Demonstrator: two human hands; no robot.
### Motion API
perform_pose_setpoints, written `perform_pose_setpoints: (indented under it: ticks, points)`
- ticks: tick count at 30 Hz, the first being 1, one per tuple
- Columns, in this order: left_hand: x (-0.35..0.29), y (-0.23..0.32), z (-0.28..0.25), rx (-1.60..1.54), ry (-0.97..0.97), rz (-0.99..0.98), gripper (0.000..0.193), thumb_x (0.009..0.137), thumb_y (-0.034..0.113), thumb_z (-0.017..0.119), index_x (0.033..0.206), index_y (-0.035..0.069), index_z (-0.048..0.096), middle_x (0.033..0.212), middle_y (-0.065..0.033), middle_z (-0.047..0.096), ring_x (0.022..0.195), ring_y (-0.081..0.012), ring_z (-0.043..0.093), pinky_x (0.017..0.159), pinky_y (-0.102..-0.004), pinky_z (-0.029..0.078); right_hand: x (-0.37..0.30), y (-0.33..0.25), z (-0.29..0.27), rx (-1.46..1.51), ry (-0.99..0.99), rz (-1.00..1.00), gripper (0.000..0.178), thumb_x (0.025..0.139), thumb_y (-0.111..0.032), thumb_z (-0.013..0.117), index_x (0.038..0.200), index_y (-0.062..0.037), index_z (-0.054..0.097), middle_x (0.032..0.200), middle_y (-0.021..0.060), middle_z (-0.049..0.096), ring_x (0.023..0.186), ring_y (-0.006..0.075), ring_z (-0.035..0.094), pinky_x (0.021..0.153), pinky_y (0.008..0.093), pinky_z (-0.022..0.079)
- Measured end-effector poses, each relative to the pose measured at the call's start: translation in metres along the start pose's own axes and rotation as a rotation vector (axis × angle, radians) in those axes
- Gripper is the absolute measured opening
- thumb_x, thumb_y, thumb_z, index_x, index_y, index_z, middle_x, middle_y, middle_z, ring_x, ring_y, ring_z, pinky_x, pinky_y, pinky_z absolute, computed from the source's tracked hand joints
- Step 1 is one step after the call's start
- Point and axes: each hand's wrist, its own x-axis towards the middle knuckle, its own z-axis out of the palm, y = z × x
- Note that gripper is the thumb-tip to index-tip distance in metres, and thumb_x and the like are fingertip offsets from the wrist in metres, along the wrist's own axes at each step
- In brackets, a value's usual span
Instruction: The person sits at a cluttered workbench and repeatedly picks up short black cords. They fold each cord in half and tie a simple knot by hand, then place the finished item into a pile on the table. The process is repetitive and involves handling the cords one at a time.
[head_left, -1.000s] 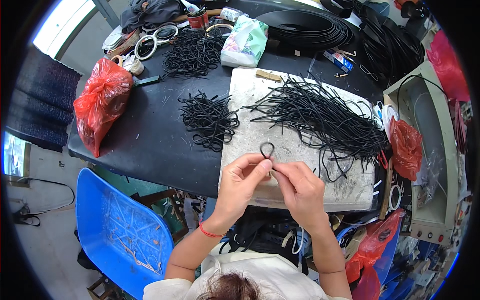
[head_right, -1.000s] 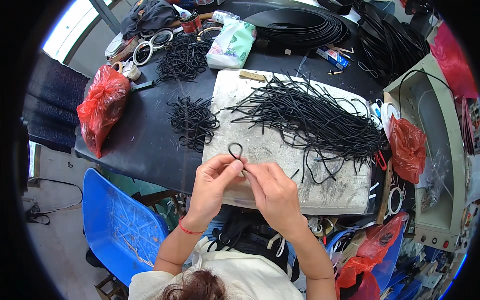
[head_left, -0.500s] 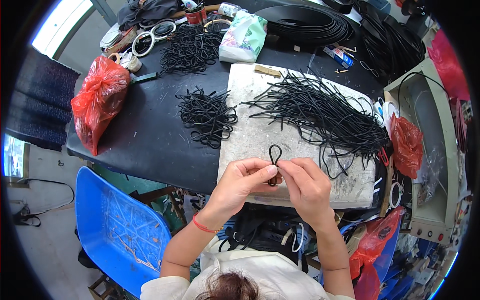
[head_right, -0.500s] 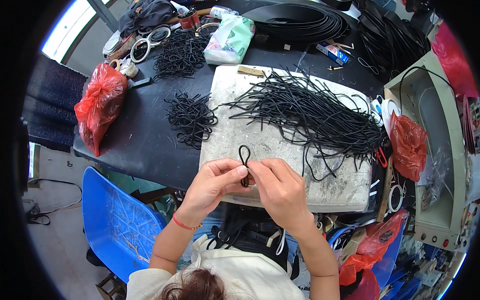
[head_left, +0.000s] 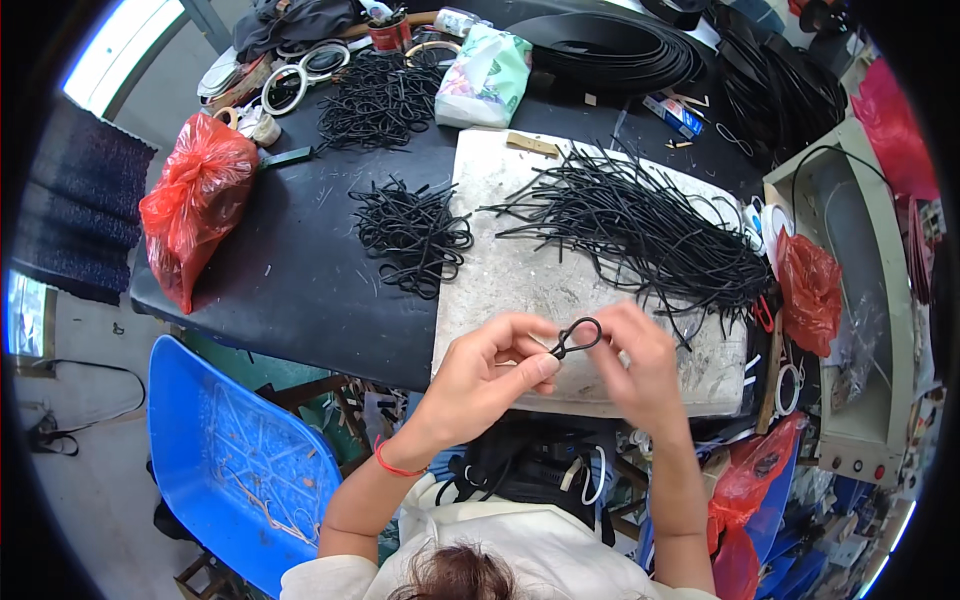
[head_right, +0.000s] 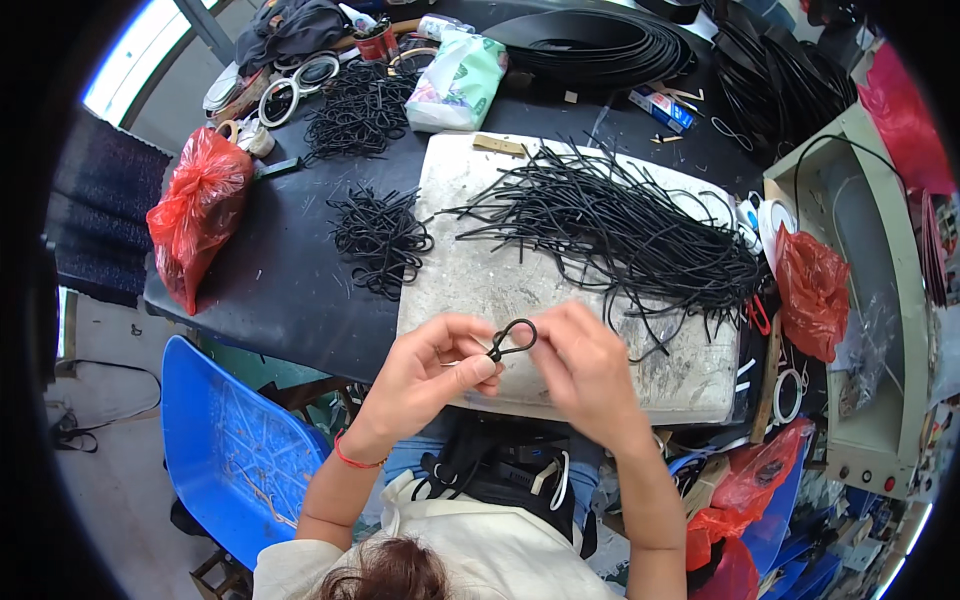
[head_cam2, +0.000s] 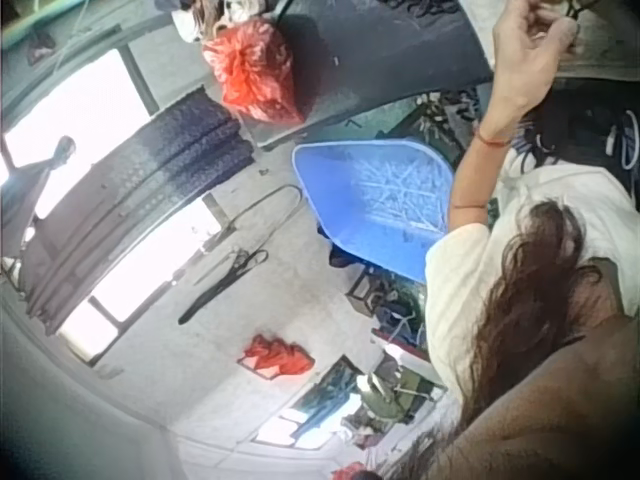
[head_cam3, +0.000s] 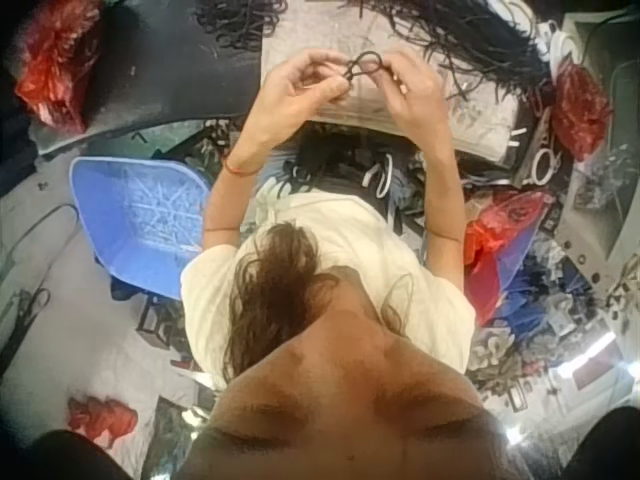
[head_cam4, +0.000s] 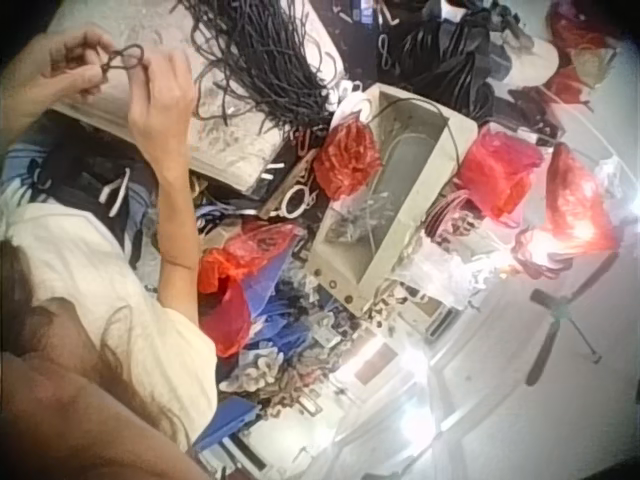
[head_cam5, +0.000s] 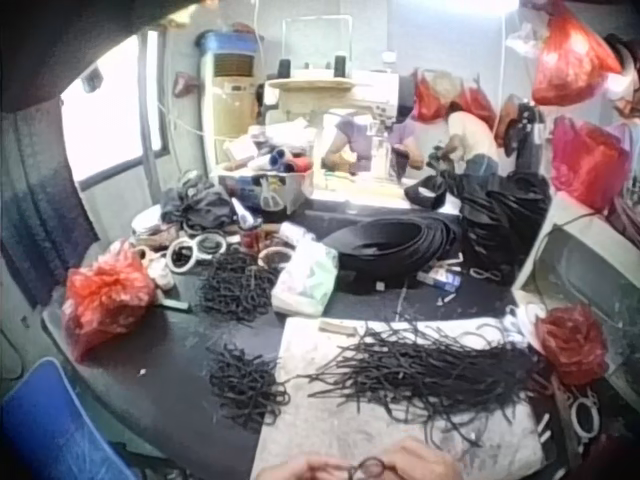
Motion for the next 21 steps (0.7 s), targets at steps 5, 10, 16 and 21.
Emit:
perform_pose_setpoints:
  ticks: [5, 10, 16, 21]
  points:
    - [0.005, -0.005, -0.007, -0.032, 0.059, -0.035, 0.022, 0.086, 0.007, 0.056, 0.105, -0.003, 0.056, 0.086, -0.0080, 0.062, 0.074, -0.0111, 0.060, 0.069, -0.0234, 0.050, -0.014, -0.011, 0.022, 0.071, 0.059, 0.025, 0.017, 0.077, 0.004, 0.057, 0.092, -0.0004, 0.061, 0.075, 0.0097, 0.056, 0.062, 0.0187, 0.055, 0.053, 0.0269, 0.043]
    - [0.006, -0.013, -0.005, -0.007, 0.130, 0.027, 0.020, 0.086, 0.006, 0.055, 0.104, -0.004, 0.057, 0.084, -0.0068, 0.062, 0.072, -0.0096, 0.059, 0.068, -0.0221, 0.050, -0.021, -0.017, 0.029, 0.619, 0.005, 0.282, 0.017, 0.082, 0.001, 0.055, 0.098, 0.0001, 0.060, 0.080, 0.0065, 0.062, 0.063, 0.0096, 0.055, 0.054, 0.0228, 0.045]
    - [0.005, -0.014, -0.002, -0.049, 0.180, 0.049, 0.018, 0.083, 0.004, 0.059, 0.100, -0.004, 0.058, 0.089, -0.0097, 0.063, 0.081, -0.0119, 0.060, 0.074, -0.0242, 0.050, -0.019, -0.015, 0.030, 0.789, 0.040, 0.471, 0.011, 0.085, -0.006, 0.057, 0.093, 0.0016, 0.059, 0.082, 0.0053, 0.063, 0.071, 0.0085, 0.059, 0.058, 0.0203, 0.047]
    - [0.004, -0.023, 0.009, -0.053, 0.267, 0.139, 0.020, 0.083, 0.002, 0.059, 0.101, -0.005, 0.057, 0.091, -0.0093, 0.062, 0.082, -0.0112, 0.059, 0.074, -0.0224, 0.049, -0.015, -0.019, 0.044, 0.571, 0.251, 0.435, 0.012, 0.083, -0.010, 0.062, 0.084, 0.0008, 0.057, 0.073, 0.0049, 0.062, 0.064, 0.0077, 0.059, 0.055, 0.0183, 0.046]
